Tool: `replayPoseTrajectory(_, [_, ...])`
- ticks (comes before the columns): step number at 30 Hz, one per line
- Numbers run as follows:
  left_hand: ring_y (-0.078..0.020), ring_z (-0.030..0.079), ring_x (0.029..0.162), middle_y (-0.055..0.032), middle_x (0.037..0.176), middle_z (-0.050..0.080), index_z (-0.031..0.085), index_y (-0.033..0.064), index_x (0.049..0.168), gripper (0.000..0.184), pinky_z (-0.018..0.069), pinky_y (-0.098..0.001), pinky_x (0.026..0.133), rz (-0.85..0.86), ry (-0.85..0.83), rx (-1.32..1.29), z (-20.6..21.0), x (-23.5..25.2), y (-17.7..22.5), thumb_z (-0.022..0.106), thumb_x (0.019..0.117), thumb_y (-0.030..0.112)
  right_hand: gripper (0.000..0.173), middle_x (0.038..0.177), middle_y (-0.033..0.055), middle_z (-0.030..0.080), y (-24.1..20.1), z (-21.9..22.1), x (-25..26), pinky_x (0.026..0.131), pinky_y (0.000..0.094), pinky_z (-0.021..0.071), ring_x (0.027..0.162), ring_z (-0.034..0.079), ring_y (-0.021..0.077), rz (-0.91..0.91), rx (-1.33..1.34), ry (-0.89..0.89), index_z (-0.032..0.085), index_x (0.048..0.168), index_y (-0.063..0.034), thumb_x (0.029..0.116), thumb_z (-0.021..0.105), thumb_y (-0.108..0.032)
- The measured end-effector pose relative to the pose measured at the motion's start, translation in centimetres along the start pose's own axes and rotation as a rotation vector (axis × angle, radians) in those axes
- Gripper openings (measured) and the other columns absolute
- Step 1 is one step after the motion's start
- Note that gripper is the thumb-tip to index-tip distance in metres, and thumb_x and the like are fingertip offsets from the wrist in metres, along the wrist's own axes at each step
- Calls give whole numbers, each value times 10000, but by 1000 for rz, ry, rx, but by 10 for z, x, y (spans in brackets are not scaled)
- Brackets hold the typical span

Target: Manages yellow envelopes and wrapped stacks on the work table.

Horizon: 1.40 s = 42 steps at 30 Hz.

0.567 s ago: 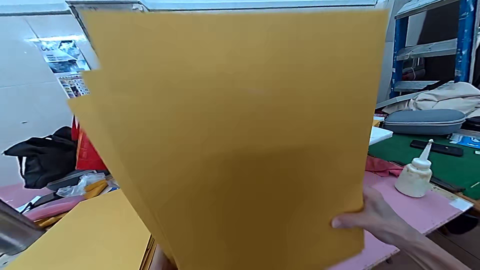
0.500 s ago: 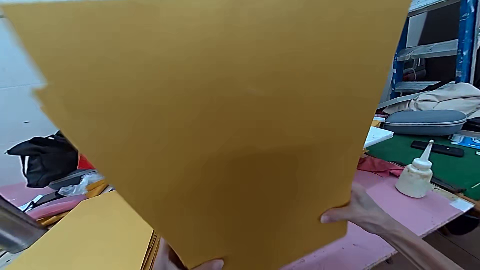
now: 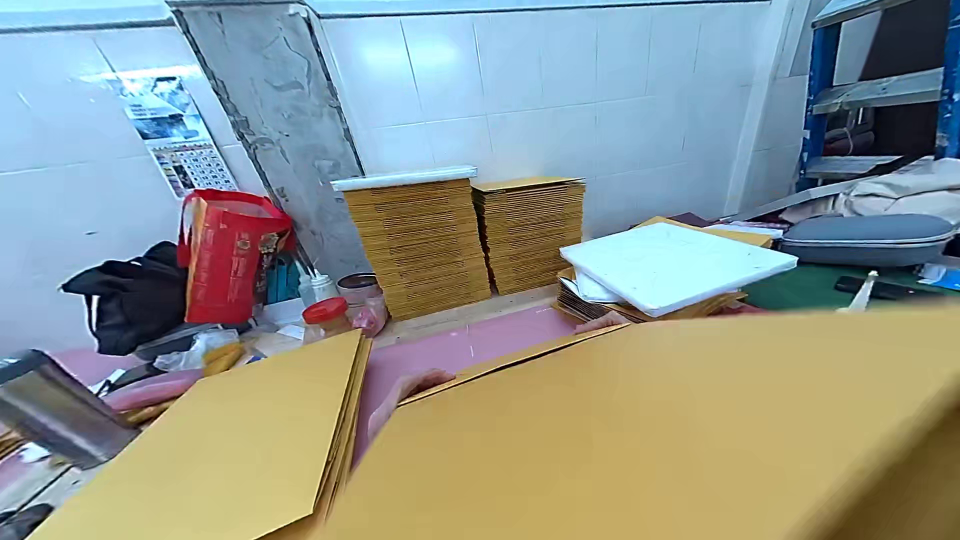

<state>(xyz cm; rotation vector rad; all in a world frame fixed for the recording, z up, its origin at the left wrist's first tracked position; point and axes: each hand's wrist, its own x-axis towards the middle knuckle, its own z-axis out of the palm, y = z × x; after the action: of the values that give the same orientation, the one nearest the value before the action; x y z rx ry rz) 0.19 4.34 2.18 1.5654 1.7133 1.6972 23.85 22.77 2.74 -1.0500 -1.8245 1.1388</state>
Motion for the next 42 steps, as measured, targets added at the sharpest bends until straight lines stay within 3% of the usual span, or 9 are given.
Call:
replayPoseTrajectory(2, [-41,697,1053,-110,1078,761,700,-73,1091,350,523,-199,974,481,-22,37,-16,11,-59,512,1043,218,307,1145,214,735,53,-6,-6,1059,289,487,1154,689,166,-599,-5,60,663,1081,176,1034,467,-56])
replayPoseTrajectory(5, [-158,716,1084,-122,1110,761,750,-1,1128,384,535,-317,999,683,10,181,-10,7,-101,522,1012,286,339,1205,248,711,97,-12,0,1114,382,473,1237,660,292,-966,-193,112,688,1092,143,1026,470,-109])
replayPoseTrajectory(13, [-388,570,1326,-164,1395,629,595,-35,1379,623,430,-578,1109,606,-359,662,-43,-10,-72,499,777,-163,378,1262,186,706,76,-71,-25,1080,526,493,1222,657,383,-884,-857,-52,729,1158,41,827,591,163])
replayPoseTrajectory(16, [-402,663,1176,-214,1326,654,585,-42,1377,529,530,-561,950,522,-239,670,-13,18,-41,494,858,-82,325,1158,211,733,24,-45,-11,886,479,577,1019,734,351,-849,-735,43,707,1191,66,918,530,88])
replayPoseTrajectory(19, [-435,565,1292,-274,1418,559,467,-52,1471,428,426,-566,1086,230,-389,672,44,49,-23,443,1060,66,307,1251,204,685,-15,20,8,990,412,534,1119,688,273,-502,-459,-92,625,1297,64,1063,501,-92])
replayPoseTrajectory(23, [-441,455,1393,-293,1406,554,580,-85,1343,411,316,-596,1146,228,-488,821,94,60,-55,421,1072,181,417,1265,264,649,5,92,29,1031,448,487,1175,649,316,-337,-278,-256,509,1397,92,1095,451,-190])
replayPoseTrajectory(27, [-409,243,1528,-216,1603,372,389,0,1545,560,125,-617,1214,131,-650,974,87,52,-77,250,1105,317,464,1344,283,602,33,100,26,1064,490,455,1234,613,370,-352,-358,-302,490,1425,98,1102,438,-231])
replayPoseTrajectory(36, [-364,295,1522,-186,1567,446,499,-2,1483,648,82,-689,1198,326,-601,736,35,37,-103,262,1059,427,593,1484,256,510,23,131,15,1214,539,285,1417,467,377,-438,-521,-341,477,1473,43,1065,510,-386])
replayPoseTrajectory(42, [-466,249,1512,-232,1604,359,319,-83,1546,721,45,-745,1161,219,-727,624,24,42,-87,292,1058,447,653,1548,250,446,33,79,29,1192,428,339,1441,444,334,-369,-328,-470,387,1533,46,1081,403,-424])
